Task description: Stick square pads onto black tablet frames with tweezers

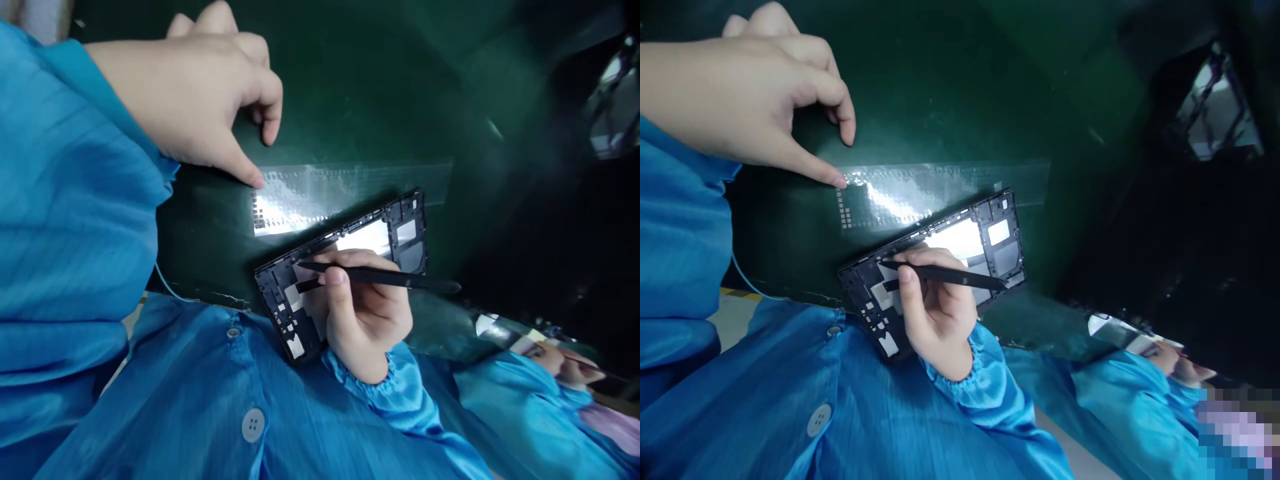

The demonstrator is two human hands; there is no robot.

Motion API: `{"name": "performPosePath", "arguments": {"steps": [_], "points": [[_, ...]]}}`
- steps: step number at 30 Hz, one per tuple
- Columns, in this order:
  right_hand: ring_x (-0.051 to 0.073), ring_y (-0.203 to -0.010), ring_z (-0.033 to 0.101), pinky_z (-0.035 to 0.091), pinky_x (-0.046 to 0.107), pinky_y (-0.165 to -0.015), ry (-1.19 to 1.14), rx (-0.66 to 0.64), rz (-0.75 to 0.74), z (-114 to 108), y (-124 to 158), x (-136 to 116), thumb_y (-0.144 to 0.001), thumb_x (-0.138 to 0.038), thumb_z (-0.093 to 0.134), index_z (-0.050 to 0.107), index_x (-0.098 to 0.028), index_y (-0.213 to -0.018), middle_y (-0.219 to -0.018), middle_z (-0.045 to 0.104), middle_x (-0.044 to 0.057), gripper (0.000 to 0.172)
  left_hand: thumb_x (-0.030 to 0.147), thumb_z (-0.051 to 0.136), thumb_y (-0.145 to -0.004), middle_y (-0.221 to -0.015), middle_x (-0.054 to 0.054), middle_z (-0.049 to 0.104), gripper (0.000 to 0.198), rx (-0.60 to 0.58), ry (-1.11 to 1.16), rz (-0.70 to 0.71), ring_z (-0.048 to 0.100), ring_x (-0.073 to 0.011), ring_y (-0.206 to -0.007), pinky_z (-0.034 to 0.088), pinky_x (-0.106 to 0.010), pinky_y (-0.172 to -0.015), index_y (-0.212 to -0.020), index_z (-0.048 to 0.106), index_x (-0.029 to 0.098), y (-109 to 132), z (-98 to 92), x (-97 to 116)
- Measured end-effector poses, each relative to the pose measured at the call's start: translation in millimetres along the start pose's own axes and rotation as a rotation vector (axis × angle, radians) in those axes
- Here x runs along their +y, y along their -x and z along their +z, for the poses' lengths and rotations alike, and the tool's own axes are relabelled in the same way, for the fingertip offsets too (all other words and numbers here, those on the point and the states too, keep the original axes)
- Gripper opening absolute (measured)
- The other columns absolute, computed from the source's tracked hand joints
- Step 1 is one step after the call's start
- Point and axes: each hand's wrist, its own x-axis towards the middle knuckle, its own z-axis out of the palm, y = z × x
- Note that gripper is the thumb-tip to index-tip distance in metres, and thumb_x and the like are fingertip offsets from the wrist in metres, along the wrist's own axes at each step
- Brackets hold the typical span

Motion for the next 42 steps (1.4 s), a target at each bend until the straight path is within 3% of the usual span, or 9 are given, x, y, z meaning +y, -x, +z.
{"name": "performPosePath", "arguments": {"steps": [9, 16, 19, 24, 28, 31, 34, 38, 42], "points": [[0.023, -0.106, 0.079, 0.069, 0.044, -0.094, 0.174, -0.117, -0.120, -6.3, -12.2, -9.5, -0.100, -0.012, 0.073, 0.074, -0.032, -0.123, -0.111, 0.080, 0.004, 0.031, 0.046, 0.081, -0.088, -0.117, -0.004, 0.052, 0.047, 0.004, 0.045, -0.032, 0.037, -0.0420, -0.157, 0.014, -0.073, -0.125, -0.111, 0.081, 0.006, 1.6, -1.4, 5.2], [0.021, -0.105, 0.082, 0.071, 0.039, -0.098, 0.164, -0.458, -0.067, 3.6, -91.9, -21.8, -0.102, -0.033, 0.079, 0.078, -0.029, -0.112, -0.110, 0.084, 0.000, 0.011, 0.061, 0.089, -0.079, -0.121, -0.007, 0.057, 0.063, -0.001, -0.020, -0.018, 0.036, -0.0476, -0.158, 0.020, -0.075, -0.127, -0.113, 0.081, 0.009, 2.1, 0.6, 4.4], [0.023, -0.112, 0.082, 0.068, 0.043, -0.108, 0.143, -0.571, -0.030, 14.5, -116.0, -13.5, -0.099, -0.044, 0.083, 0.079, -0.027, -0.108, -0.110, 0.083, 0.000, 0.020, 0.072, 0.085, -0.077, -0.122, -0.008, 0.057, 0.074, -0.022, -0.040, -0.025, 0.035, -0.0497, -0.158, 0.022, -0.075, -0.126, -0.113, 0.080, 0.007, 1.2, -0.6, 6.4], [0.023, -0.112, 0.082, 0.068, 0.043, -0.107, 0.152, -0.568, -0.123, 19.3, -115.2, -1.9, -0.104, -0.046, 0.075, 0.078, -0.026, -0.112, -0.114, 0.083, 0.001, 0.022, 0.090, 0.064, -0.077, -0.118, -0.004, 0.048, 0.088, -0.072, -0.098, -0.035, 0.041, -0.0435, -0.153, 0.023, -0.070, -0.126, -0.116, 0.078, 0.013, 0.1, -2.9, 9.6], [0.025, -0.109, 0.082, 0.069, 0.044, -0.106, 0.184, -0.593, -0.216, 20.0, -117.7, 0.2, -0.104, -0.043, 0.076, 0.077, -0.026, -0.111, -0.115, 0.084, 0.003, 0.018, 0.111, 0.025, -0.056, -0.116, -0.003, 0.044, 0.114, -0.064, -0.081, -0.026, 0.050, -0.0362, -0.139, 0.030, -0.062, -0.125, -0.109, 0.072, 0.022, 1.8, -2.7, 7.7], [0.025, -0.106, 0.082, 0.070, 0.044, -0.105, 0.160, -0.630, -0.213, 18.5, -121.3, -3.0, -0.102, -0.043, 0.078, 0.076, -0.027, -0.108, -0.112, 0.084, 0.003, 0.017, 0.110, 0.002, -0.048, -0.112, -0.004, 0.045, 0.126, -0.043, -0.071, -0.005, 0.048, -0.0417, -0.142, 0.032, -0.063, -0.121, -0.107, 0.071, 0.022, 4.0, -1.6, 6.7], [0.021, -0.096, 0.081, 0.071, 0.039, -0.094, 0.088, -0.508, -0.145, 9.7, -107.7, -7.8, -0.103, -0.043, 0.078, 0.074, -0.027, -0.108, -0.105, 0.082, 0.002, 0.017, 0.112, 0.005, -0.049, -0.110, -0.004, 0.049, 0.127, -0.006, -0.050, 0.015, 0.039, -0.0497, -0.152, 0.031, -0.066, -0.121, -0.109, 0.072, 0.022, 7.2, 1.6, 3.8], [0.017, -0.090, 0.076, 0.068, 0.035, -0.083, -0.004, -0.112, -0.082, -6.0, -60.3, -4.8, -0.105, -0.030, 0.075, 0.074, -0.027, -0.111, -0.099, 0.075, 0.001, 0.007, 0.107, 0.008, -0.068, -0.130, -0.002, 0.055, 0.121, 0.036, 0.109, 0.023, 0.021, -0.0544, -0.166, 0.015, -0.072, -0.131, -0.130, 0.071, 0.024, 12.8, 13.8, -17.3], [0.018, -0.094, 0.078, 0.068, 0.034, -0.082, 0.010, 0.053, -0.145, -8.0, -23.9, 11.3, -0.105, -0.022, 0.071, 0.073, -0.026, -0.119, -0.104, 0.075, 0.004, 0.015, 0.092, -0.001, -0.086, -0.161, 0.004, 0.044, 0.109, 0.015, 0.262, -0.020, -0.017, -0.0526, -0.172, -0.004, -0.072, -0.138, -0.167, 0.041, 0.032, 15.3, 30.7, -51.5]]}}
